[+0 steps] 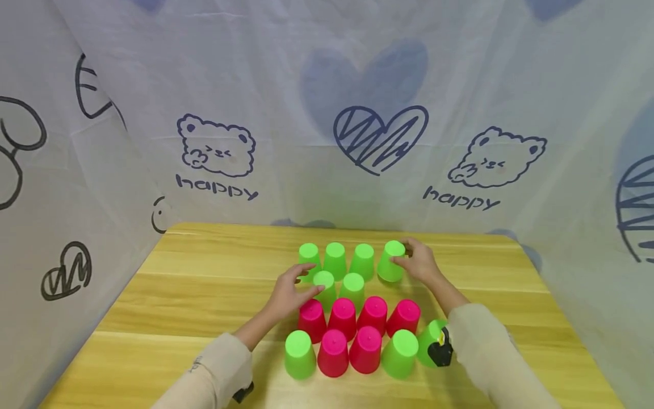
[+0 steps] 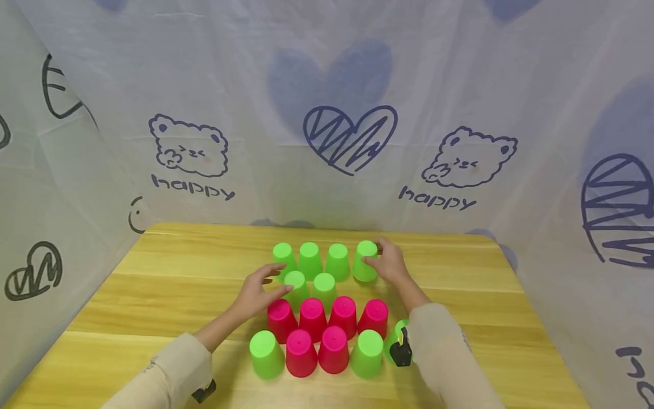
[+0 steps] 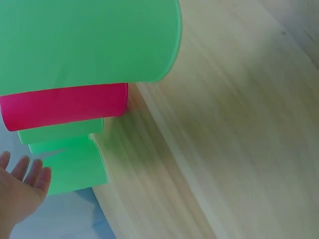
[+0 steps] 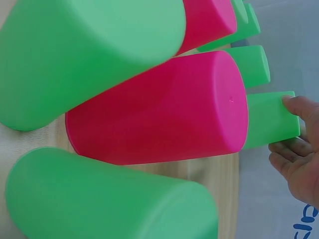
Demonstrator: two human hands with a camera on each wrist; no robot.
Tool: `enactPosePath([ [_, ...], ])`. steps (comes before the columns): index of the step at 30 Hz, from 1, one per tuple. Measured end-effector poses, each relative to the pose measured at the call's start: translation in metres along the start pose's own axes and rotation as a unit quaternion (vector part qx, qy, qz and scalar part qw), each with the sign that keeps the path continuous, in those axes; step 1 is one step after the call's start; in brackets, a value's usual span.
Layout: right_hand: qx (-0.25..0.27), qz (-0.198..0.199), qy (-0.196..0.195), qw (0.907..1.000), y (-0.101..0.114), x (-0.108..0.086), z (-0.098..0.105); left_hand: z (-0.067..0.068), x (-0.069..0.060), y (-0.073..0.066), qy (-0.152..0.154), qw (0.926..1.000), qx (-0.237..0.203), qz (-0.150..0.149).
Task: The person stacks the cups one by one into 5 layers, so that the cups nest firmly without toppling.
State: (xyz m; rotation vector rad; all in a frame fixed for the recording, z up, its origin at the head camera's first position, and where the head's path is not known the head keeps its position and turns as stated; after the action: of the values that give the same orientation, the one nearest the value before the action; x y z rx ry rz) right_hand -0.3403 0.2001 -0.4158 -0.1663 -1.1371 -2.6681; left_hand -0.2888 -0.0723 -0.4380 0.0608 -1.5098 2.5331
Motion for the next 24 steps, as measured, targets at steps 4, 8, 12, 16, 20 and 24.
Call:
enactPosePath([
  [4, -0.004, -0.003, 0.002, 1.0, -0.003, 0.002, 0.0, -0.004, -0.002, 0.006, 0.029, 0.999, -0.016, 0.028],
  [8, 0.002, -0.008, 0.003, 1.0, -0.006, 0.005, -0.003, -0.006, -0.003, 0.007, 0.038, 0.9986, -0.022, 0.03],
  [12, 0.013, -0.007, 0.002, 0.9999, -0.006, 0.008, -0.007, -0.006, -0.003, 0.008, 0.037, 0.9987, -0.022, 0.029],
  [16, 0.019, -0.006, -0.004, 0.9998, -0.007, 0.009, -0.01, -0.007, -0.003, 0.009, 0.037, 0.9986, -0.023, 0.029],
  [20, 0.021, -0.012, 0.001, 0.9997, -0.01, 0.009, -0.013, -0.009, -0.003, 0.012, 0.04, 0.9986, -0.019, 0.027],
  [24, 0.024, -0.018, 0.004, 0.9995, -0.013, 0.009, -0.015, -0.011, -0.003, 0.012, 0.041, 0.9987, -0.017, 0.025],
])
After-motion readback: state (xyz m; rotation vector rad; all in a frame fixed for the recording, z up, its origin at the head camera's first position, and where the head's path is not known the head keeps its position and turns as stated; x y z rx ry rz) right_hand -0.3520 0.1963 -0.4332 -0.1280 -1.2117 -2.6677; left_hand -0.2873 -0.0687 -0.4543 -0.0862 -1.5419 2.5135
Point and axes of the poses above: each hand's wrist, its own x-axis towards the middle knuckle, its own z-axis out of the back of the hand, y = z × x, the point moved 8 cm from there along x, towards the middle knuckle, and after that the axes turned 9 degrees about z, right-handed, at the moved point
